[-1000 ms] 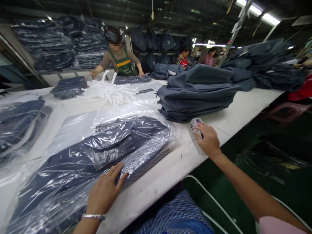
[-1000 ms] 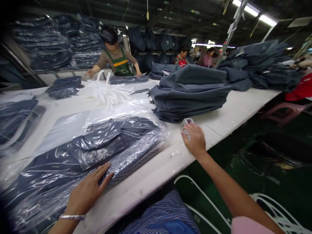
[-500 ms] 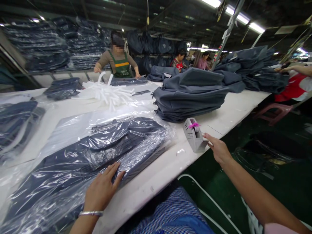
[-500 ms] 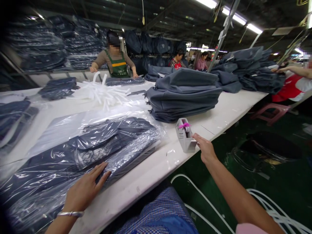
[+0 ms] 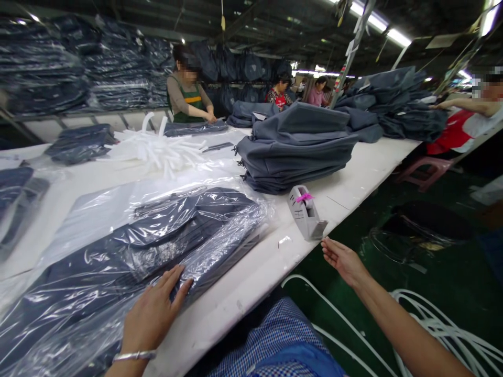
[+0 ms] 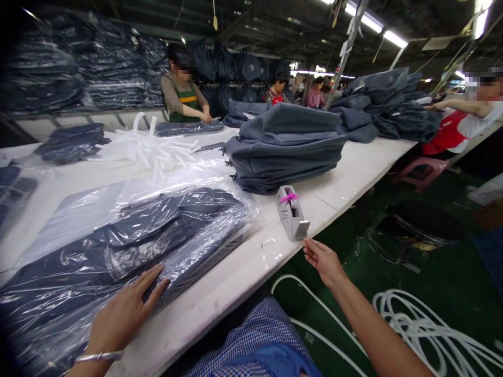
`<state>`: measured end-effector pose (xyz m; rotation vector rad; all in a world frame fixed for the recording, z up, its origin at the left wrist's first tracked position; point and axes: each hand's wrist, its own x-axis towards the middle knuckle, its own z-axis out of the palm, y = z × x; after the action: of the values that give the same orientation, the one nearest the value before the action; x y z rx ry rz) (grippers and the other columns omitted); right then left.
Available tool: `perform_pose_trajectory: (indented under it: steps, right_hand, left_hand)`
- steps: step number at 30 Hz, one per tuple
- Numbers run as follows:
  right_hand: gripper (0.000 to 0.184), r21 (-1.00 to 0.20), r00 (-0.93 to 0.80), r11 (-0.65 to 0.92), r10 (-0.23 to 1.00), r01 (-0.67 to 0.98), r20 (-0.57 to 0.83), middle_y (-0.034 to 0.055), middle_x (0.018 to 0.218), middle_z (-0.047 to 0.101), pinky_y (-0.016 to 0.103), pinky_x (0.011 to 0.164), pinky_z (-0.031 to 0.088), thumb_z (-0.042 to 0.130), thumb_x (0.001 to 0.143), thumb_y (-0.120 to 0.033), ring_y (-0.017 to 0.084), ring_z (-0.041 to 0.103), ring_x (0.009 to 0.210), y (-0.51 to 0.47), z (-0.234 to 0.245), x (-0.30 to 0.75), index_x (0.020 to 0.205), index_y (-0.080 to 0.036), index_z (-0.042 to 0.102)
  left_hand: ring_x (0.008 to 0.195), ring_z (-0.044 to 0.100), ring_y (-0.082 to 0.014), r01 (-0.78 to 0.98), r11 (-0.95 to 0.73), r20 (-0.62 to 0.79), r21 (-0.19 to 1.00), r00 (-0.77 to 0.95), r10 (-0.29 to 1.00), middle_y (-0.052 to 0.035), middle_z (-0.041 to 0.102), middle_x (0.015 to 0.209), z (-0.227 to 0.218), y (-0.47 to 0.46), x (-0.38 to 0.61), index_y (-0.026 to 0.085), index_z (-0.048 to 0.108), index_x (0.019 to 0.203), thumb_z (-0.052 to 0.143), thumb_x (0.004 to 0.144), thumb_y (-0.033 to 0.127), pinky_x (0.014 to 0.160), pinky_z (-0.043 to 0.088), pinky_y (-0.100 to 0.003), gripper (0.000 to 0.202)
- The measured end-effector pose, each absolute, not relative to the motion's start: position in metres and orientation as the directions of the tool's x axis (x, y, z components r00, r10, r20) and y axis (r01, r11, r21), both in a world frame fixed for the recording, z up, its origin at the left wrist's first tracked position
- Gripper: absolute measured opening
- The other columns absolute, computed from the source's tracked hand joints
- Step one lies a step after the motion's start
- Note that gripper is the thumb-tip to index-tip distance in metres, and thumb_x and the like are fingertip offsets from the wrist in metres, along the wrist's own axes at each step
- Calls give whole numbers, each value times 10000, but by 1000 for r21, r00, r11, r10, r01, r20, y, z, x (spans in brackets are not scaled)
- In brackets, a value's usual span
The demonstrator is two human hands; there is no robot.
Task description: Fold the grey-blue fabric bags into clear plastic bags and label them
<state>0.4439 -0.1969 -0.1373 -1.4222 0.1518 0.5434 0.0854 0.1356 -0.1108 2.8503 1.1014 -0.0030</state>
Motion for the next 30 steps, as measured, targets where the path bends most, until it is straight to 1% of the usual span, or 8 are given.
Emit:
perform_pose_trajectory:
  steps: [4,7,9,12,14,16,22,30]
  right_hand:
    - [274,-922,930,-338,238,-191,-280,64,843,754,249,611,528,759,709,-416,173,680,726,-214,-151,470,863,-189,756]
    - [314,-758,899,-627,417,181,-131,64,826,761,320,658,536,649,788,-488,230,701,742,-233,-143,481,895,-216,765]
    - [312,-576,794,-647,607,499,6,45,887,766,342,709,535,600,826,-504,246,710,784,-238,-122,482,919,-259,768]
    - [272,-253,452,-407,878,878,156,31,958,754,322,733,510,548,889,-455,231,700,830,-216,-68,476,942,-286,755]
    - [274,-106,182,-169,974,980,138,38,871,735,290,694,472,483,945,-370,192,675,773,-183,-27,471,925,-265,735]
    - [260,1,4,-4,993,1000,119,44,790,704,278,656,426,486,953,-345,178,640,731,-140,8,466,887,-240,715]
    - [312,60,-348,350,936,935,-49,28,725,687,260,554,291,536,928,-429,148,594,668,-9,38,466,767,-213,692]
    - [258,130,-323,373,899,919,-296,34,797,741,273,564,238,641,843,-474,161,608,696,104,-15,480,763,-249,737]
  left_hand:
    - [1297,512,-278,677,-729,-10,102,733,680,-48,505,1444,-112,134,85,209,469,1427,339,946,509,1082,414,-471,582]
    - [1298,512,-276,690,-713,4,128,718,696,-42,514,1438,-113,132,86,235,484,1415,363,944,518,1079,417,-479,563]
    - [1309,501,-273,695,-705,6,137,712,703,-41,523,1430,-113,130,87,241,492,1408,378,943,522,1077,420,-480,556]
    - [1304,507,-269,698,-704,19,131,708,706,-48,536,1417,-112,128,87,235,497,1404,394,944,512,1075,426,-472,547]
    - [1296,515,-267,699,-705,23,120,708,705,-39,532,1421,-112,128,87,239,498,1403,385,947,510,1068,435,-472,542]
    - [1293,518,-265,697,-708,32,111,710,704,-23,520,1432,-113,128,86,246,500,1401,371,950,513,1065,440,-477,539]
    - [1307,505,-251,680,-727,70,99,724,686,-8,512,1437,-120,128,83,261,501,1400,364,942,552,1083,430,-472,559]
    - [1289,523,-256,690,-716,112,106,707,698,11,512,1430,-123,123,81,282,506,1395,394,927,570,1102,410,-480,560]
